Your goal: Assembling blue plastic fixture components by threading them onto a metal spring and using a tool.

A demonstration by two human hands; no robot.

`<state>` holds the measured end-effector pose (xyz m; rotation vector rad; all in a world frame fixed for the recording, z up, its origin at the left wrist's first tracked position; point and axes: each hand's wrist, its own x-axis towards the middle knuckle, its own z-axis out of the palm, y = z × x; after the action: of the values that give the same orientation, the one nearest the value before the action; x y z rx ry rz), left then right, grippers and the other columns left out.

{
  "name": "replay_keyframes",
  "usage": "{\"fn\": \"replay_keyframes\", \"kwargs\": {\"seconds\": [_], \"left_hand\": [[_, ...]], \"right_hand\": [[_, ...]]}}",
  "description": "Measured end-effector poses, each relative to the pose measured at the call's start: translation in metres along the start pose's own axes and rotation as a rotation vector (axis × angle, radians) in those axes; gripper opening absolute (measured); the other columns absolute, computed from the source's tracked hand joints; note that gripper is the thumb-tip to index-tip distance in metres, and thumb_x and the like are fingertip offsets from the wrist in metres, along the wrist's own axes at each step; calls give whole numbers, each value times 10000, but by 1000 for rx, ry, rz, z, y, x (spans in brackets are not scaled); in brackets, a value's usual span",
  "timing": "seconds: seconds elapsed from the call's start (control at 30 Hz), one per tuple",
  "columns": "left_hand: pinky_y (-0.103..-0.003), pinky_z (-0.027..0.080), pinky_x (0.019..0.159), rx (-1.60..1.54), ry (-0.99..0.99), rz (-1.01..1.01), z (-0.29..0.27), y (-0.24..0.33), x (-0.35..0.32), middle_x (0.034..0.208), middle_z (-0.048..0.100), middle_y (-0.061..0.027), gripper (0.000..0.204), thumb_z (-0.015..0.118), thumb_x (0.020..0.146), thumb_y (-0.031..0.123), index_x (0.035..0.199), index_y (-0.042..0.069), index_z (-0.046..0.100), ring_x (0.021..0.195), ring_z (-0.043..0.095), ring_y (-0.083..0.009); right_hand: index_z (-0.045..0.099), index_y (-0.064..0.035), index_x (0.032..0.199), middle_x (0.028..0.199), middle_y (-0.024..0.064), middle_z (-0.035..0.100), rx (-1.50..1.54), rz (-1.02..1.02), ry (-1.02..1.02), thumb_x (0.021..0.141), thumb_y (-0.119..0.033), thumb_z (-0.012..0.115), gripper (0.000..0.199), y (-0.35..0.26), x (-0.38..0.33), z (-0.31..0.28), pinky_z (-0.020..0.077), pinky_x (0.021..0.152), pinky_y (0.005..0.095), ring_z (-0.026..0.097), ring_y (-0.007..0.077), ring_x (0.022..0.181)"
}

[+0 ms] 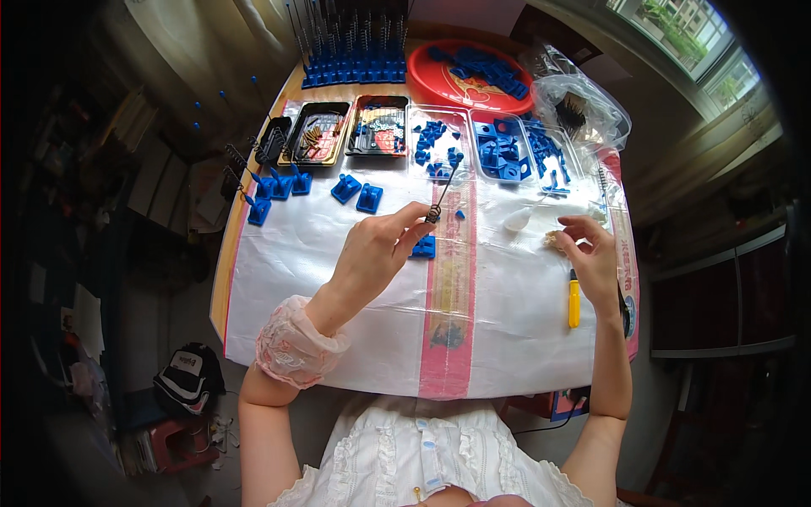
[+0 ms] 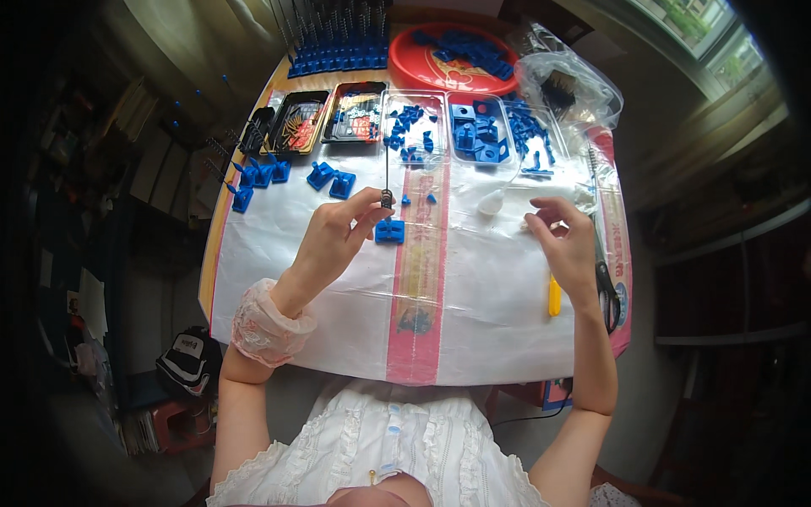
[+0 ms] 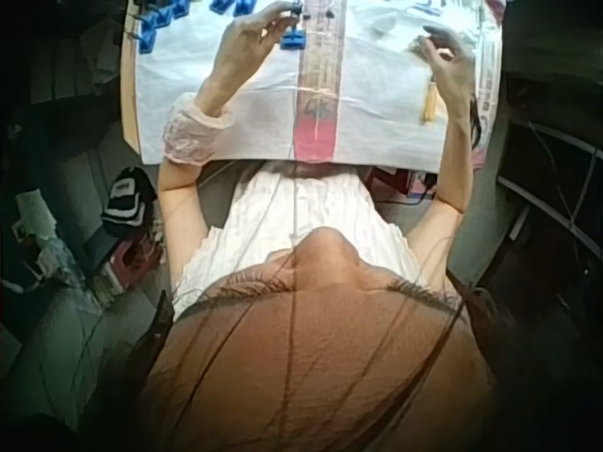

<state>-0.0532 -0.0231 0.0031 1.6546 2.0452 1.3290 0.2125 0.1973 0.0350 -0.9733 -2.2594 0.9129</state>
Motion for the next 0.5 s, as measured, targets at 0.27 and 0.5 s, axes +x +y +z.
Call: {"fn": "replay_keyframes", "kwargs": {"seconds": [0.27,0.5], "left_hand": [[-392,524,603,-41,-10,-33,3,-4,1,823,760,-145,155,680,1023,166,1159,92,667,694,733,-306],[-329,515,590,-60,10,-6,2,-3,2,842,769,-130,159,707,1015,166,1125,53,688,659,710,-221]], "right_hand": [[714,-34,1167,961,66,617,-105,-134,-54,803,-200,901,442,27,24,39,489,790,347,585,203,930],[675,-12,1025,968,79,630,-145,-129,-88,803,-175,887,348,41,38,56,487,817,384,595,244,946]]}}
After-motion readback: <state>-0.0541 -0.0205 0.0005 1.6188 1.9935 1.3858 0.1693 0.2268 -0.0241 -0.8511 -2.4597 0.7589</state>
